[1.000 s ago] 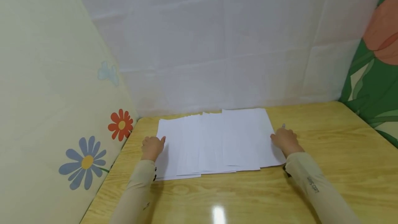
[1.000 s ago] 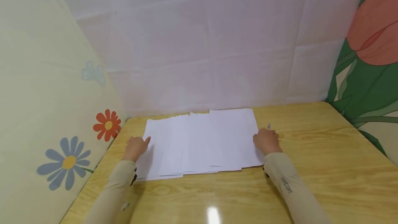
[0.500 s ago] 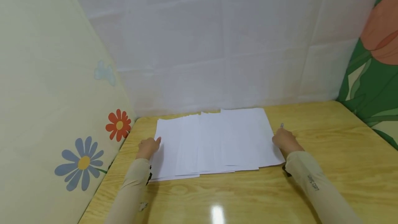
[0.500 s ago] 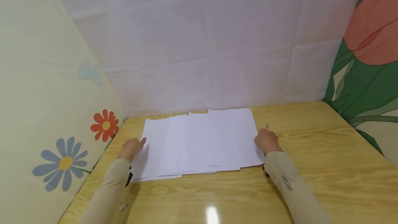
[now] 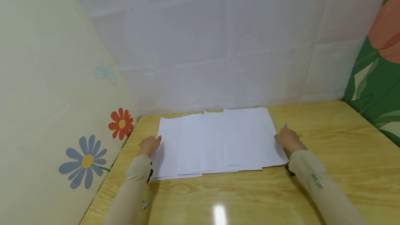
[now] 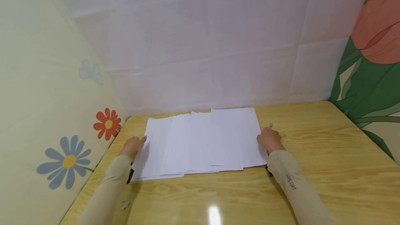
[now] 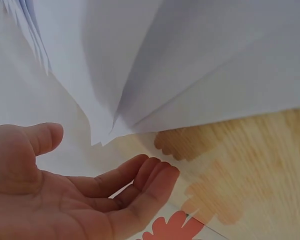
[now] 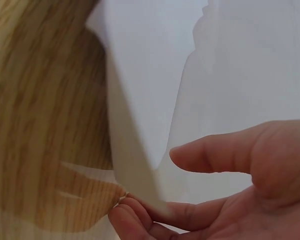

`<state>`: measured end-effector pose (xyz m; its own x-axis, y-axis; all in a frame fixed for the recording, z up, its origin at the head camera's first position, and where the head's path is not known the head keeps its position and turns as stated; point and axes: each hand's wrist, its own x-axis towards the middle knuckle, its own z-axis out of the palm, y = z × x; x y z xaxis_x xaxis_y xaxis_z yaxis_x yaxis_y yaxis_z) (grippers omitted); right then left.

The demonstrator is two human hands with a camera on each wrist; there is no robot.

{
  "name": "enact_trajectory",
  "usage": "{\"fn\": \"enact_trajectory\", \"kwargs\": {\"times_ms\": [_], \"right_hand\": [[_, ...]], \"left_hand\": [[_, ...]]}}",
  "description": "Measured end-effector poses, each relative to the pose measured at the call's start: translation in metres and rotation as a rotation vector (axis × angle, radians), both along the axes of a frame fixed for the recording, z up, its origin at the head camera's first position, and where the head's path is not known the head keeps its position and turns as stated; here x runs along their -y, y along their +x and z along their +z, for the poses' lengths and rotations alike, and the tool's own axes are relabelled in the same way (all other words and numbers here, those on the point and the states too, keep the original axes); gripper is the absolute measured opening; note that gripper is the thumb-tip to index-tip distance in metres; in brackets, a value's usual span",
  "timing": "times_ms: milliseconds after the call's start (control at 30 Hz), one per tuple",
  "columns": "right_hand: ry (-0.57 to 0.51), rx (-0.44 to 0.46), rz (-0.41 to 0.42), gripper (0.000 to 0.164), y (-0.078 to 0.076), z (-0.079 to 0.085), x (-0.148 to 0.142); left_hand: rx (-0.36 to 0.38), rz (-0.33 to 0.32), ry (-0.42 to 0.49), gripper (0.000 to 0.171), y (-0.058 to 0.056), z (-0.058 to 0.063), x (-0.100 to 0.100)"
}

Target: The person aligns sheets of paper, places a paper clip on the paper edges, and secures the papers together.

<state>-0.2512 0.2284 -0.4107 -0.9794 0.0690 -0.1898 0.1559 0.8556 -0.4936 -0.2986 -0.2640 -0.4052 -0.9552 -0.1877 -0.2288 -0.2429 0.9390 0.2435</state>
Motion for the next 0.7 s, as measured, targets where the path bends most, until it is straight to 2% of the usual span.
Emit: {"fn": "enact_trajectory", "kwargs": {"times_ms": [200,433,700], "right_hand": [[-0.003,-0.011,0.021,0.030,-0.0008,0.0006,-0.0012],[-0.017,-0.026,0.021,0.032,-0.0042,-0.0031,-0.0006],[-0.053,-0.035,0.011,0.028,-0.0054,-0.0039,0.0036]], "left_hand": [[0.014,0.025,-0.003,0.062,-0.0026,-0.0019,0.0014],[0.027,0.067,0.040,0.063,-0.0039,0.0008,-0.0001],[0.037,0.046,0.065,0.062,-0.0078,0.0023,0.0038]]}}
